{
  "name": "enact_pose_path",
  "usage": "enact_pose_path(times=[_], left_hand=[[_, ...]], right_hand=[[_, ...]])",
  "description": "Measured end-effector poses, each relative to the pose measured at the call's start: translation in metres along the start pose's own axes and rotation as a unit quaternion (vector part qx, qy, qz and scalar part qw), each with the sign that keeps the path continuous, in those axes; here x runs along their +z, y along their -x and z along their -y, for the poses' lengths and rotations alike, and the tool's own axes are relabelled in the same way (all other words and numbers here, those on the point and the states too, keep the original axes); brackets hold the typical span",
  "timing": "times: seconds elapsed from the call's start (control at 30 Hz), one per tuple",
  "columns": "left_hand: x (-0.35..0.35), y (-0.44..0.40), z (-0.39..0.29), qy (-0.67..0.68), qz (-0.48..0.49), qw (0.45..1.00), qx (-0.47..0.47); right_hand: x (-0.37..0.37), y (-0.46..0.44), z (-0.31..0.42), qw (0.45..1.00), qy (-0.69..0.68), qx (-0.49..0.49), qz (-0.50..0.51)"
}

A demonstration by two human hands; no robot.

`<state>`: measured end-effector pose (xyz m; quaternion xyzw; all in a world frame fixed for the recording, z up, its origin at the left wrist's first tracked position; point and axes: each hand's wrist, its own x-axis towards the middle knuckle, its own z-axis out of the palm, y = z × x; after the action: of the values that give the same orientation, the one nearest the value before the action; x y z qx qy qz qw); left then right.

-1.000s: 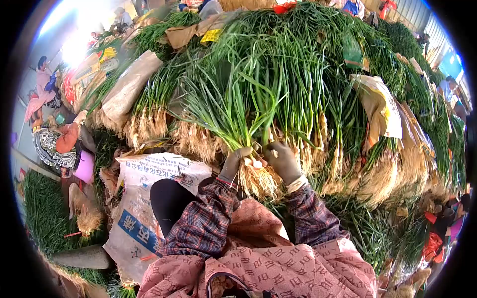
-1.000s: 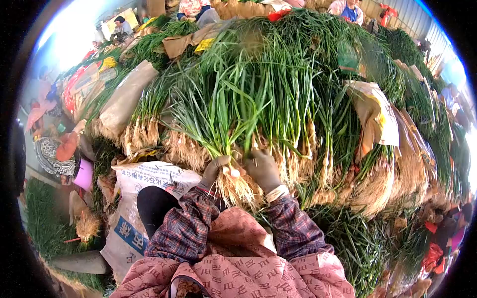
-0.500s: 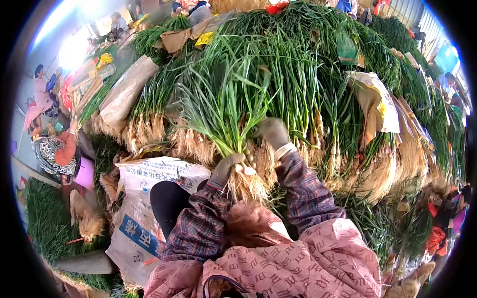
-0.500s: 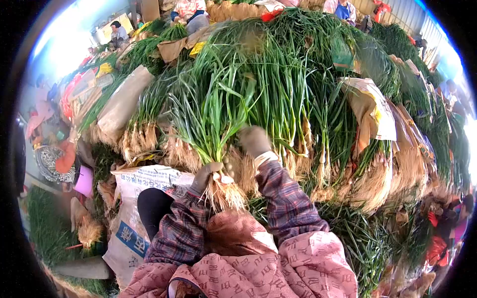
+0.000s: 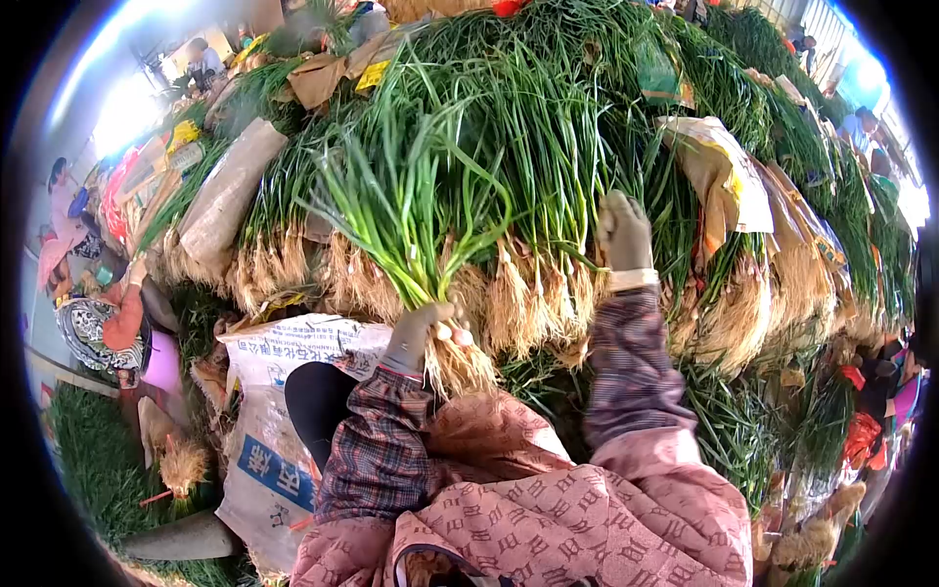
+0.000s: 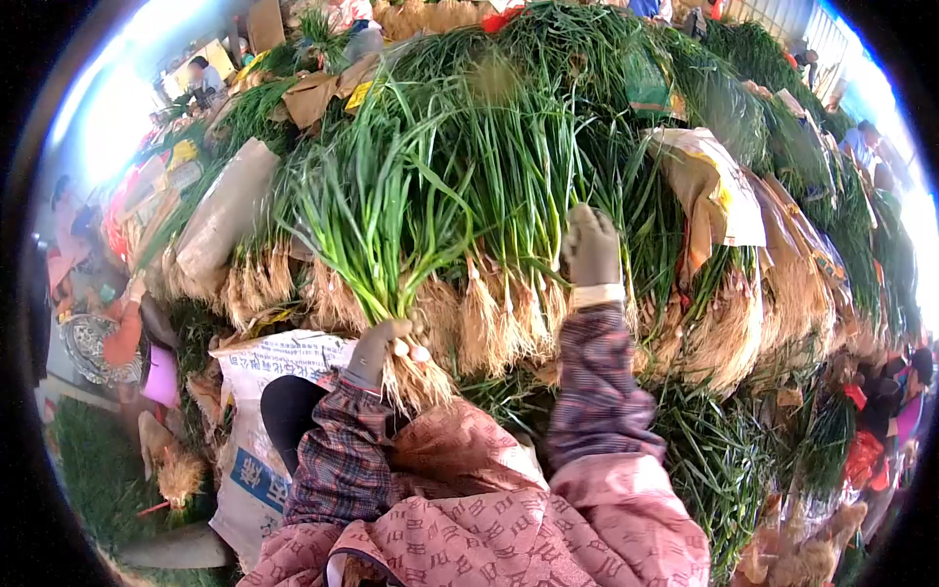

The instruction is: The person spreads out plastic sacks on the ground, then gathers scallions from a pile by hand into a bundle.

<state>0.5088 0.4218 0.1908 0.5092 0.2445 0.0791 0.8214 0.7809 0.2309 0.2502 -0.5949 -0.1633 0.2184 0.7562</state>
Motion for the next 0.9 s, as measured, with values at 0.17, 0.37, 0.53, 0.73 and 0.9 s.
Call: enact_pose_path(times=[0.17,0.37,0.53,0.73,0.9], left_hand=[[-0.023,-0.019,-0.011,0.118,0.105,0.987,0.020],[-0.006,-0.015,-0.015,0.255,0.154,0.954,-0.008],[0.001,-0.011,-0.016,0.193,0.173,0.965,0.040],[0.016,-0.017,0.000,0.178,0.126,0.976,0.000],[0.010,-0.015,0.000,0.269,0.191,0.944,-0.016]], right_hand=[[-0.021,0.043,-0.018,0.670,0.609,-0.122,0.407],[0.062,-0.021,-0.078,0.624,0.755,0.139,0.145],[0.064,0.025,-0.042,0.841,0.529,-0.048,0.098],[0.086,0.034,-0.078,0.909,0.382,-0.001,0.168],[0.098,0.034,-0.057,0.976,0.063,0.029,0.207]])
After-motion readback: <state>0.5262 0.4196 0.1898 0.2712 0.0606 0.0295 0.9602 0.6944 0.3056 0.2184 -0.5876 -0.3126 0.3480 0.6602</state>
